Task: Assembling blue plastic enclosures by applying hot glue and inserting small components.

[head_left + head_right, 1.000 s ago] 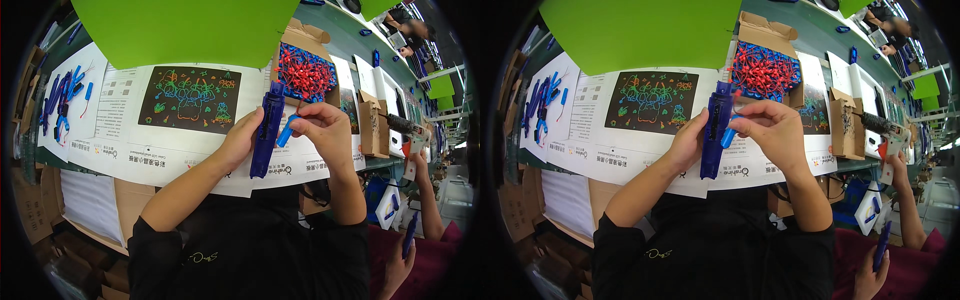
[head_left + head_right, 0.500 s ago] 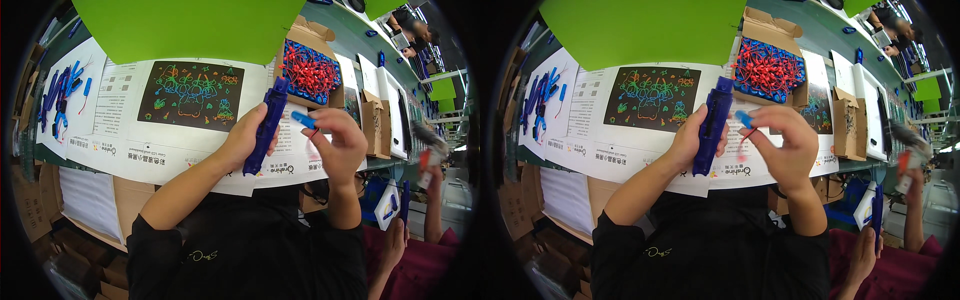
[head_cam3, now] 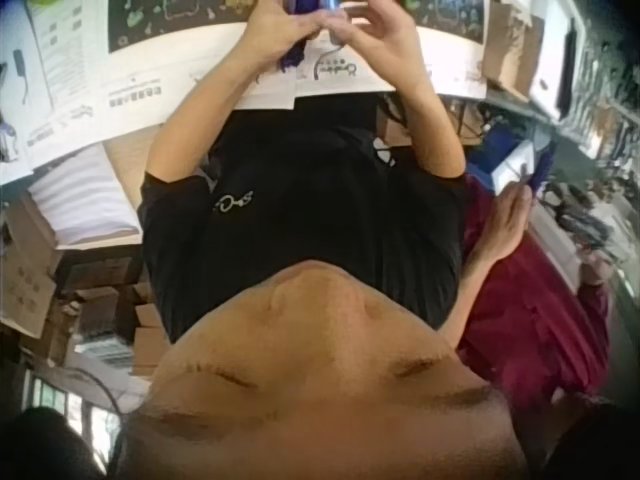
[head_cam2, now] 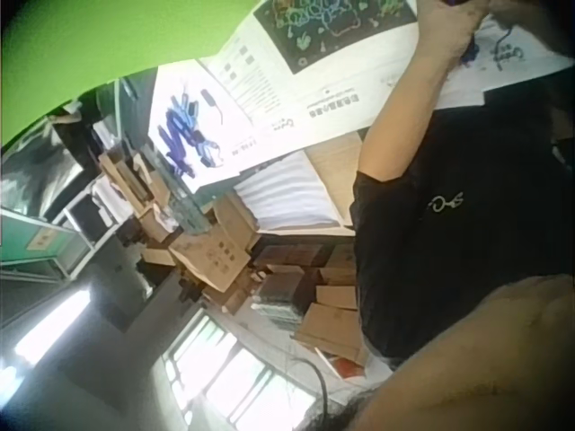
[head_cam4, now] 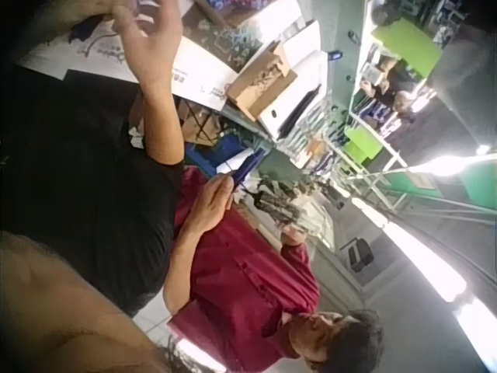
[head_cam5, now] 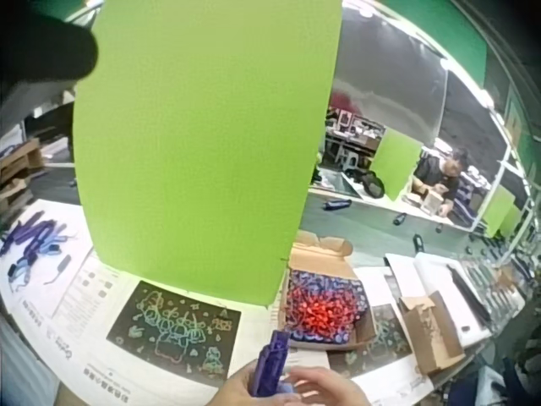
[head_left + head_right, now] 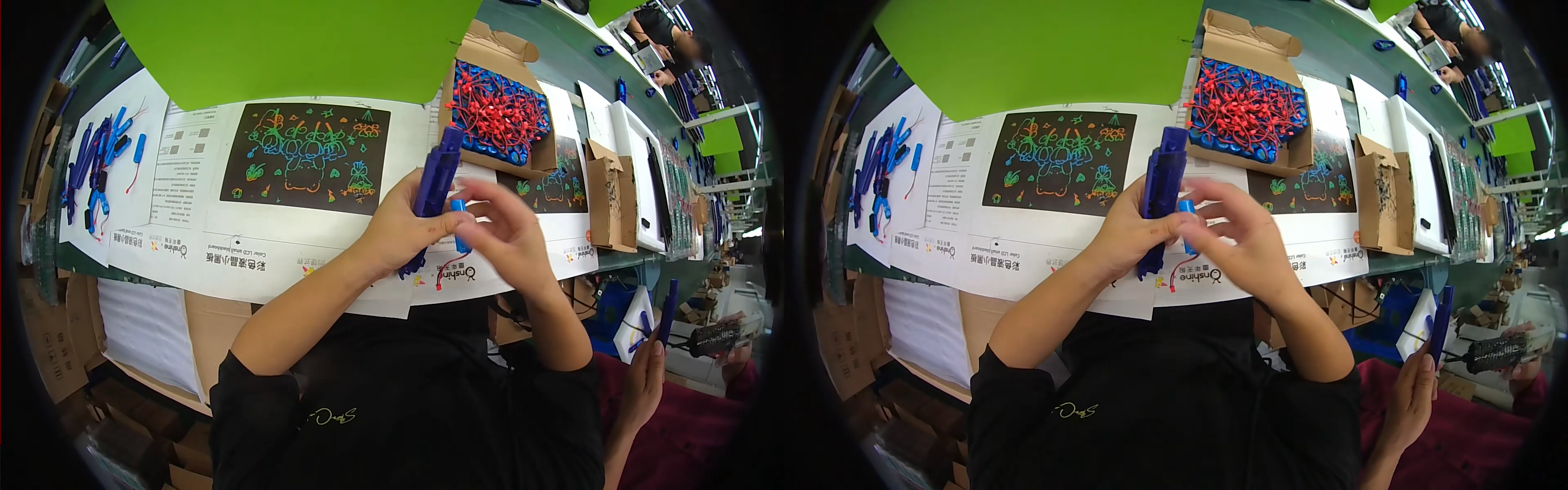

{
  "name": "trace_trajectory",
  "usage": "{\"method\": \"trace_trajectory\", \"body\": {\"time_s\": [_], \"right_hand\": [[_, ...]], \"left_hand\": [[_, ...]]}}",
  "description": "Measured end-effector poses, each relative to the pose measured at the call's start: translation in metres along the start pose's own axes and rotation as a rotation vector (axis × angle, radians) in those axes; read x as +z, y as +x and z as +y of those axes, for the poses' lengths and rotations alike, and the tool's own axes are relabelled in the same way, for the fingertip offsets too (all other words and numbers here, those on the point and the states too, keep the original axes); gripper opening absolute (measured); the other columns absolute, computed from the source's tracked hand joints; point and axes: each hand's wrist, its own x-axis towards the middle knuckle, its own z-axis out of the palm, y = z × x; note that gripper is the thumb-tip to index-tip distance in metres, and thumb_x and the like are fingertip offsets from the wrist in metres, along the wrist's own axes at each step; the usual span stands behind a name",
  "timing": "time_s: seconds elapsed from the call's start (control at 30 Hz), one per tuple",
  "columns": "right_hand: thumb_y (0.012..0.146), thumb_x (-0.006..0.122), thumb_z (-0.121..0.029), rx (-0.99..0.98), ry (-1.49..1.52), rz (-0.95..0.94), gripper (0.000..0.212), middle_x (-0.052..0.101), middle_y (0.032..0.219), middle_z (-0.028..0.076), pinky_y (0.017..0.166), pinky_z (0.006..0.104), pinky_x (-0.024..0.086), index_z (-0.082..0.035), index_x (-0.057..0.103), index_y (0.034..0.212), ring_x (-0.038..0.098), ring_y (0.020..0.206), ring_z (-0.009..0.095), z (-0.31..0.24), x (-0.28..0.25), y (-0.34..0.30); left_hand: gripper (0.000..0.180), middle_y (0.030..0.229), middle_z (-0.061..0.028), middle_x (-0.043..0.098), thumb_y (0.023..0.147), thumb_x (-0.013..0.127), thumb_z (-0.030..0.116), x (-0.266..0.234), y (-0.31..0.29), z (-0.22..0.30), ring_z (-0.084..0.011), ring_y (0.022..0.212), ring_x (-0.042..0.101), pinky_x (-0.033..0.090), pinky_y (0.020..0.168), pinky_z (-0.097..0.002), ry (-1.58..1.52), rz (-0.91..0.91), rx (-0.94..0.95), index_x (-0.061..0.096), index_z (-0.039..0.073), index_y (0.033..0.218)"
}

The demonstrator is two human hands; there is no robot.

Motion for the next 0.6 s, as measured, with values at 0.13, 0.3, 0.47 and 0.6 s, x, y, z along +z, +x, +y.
{"method": "trace_trajectory", "body": {"time_s": [0.13, 0.3, 0.47, 0.6], "right_hand": [[0.078, 0.068, -0.003, -0.086, -0.105, -0.116, 0.032, 0.058, 0.109, 0.009, 0.079, 0.0254, 0.05, 0.002, 0.06, 0.108, 0.057, 0.09, 0.014, -0.001, -0.005, 0.002], [0.079, 0.066, 0.003, 0.118, 0.168, -0.015, 0.024, 0.063, 0.098, 0.013, 0.08, 0.0265, 0.05, 0.007, 0.061, 0.102, 0.06, 0.092, 0.016, 0.007, -0.023, 0.002], [0.079, 0.065, 0.002, 0.051, 0.194, 0.074, 0.025, 0.065, 0.098, 0.015, 0.082, 0.0271, 0.049, 0.007, 0.06, 0.103, 0.062, 0.091, 0.017, 0.005, -0.006, -0.001], [0.081, 0.063, 0.002, -0.006, 0.291, 0.105, 0.022, 0.064, 0.099, 0.016, 0.083, 0.0286, 0.049, 0.006, 0.06, 0.102, 0.062, 0.091, 0.018, 0.003, -0.011, 0.0]], "left_hand": [[0.042, 0.089, -0.0084, 0.064, 0.075, 0.075, 0.014, -0.003, -0.002, -0.001, -0.0145, 0.084, 0.063, 0.051, 0.072, -0.0255, -0.013, -0.062, -0.007, 0.05, 0.002, 0.107], [0.041, 0.078, -0.0016, 0.057, 0.077, 0.074, 0.017, 0.004, -0.005, 0.01, -0.0071, 0.065, 0.053, 0.045, 0.057, -0.0213, -0.093, -0.002, -0.165, 0.049, 0.005, 0.107], [0.036, 0.08, -0.0024, 0.058, 0.081, 0.07, 0.019, 0.003, -0.004, 0.005, -0.0079, 0.065, 0.054, 0.045, 0.056, -0.0215, -0.075, 0.001, -0.084, 0.048, 0.005, 0.106], [0.033, 0.079, -0.0051, 0.059, 0.088, 0.061, 0.027, 0.001, -0.002, 0.002, -0.0097, 0.062, 0.054, 0.046, 0.056, -0.0226, -0.108, 0.047, -0.019, 0.048, 0.004, 0.108]]}}
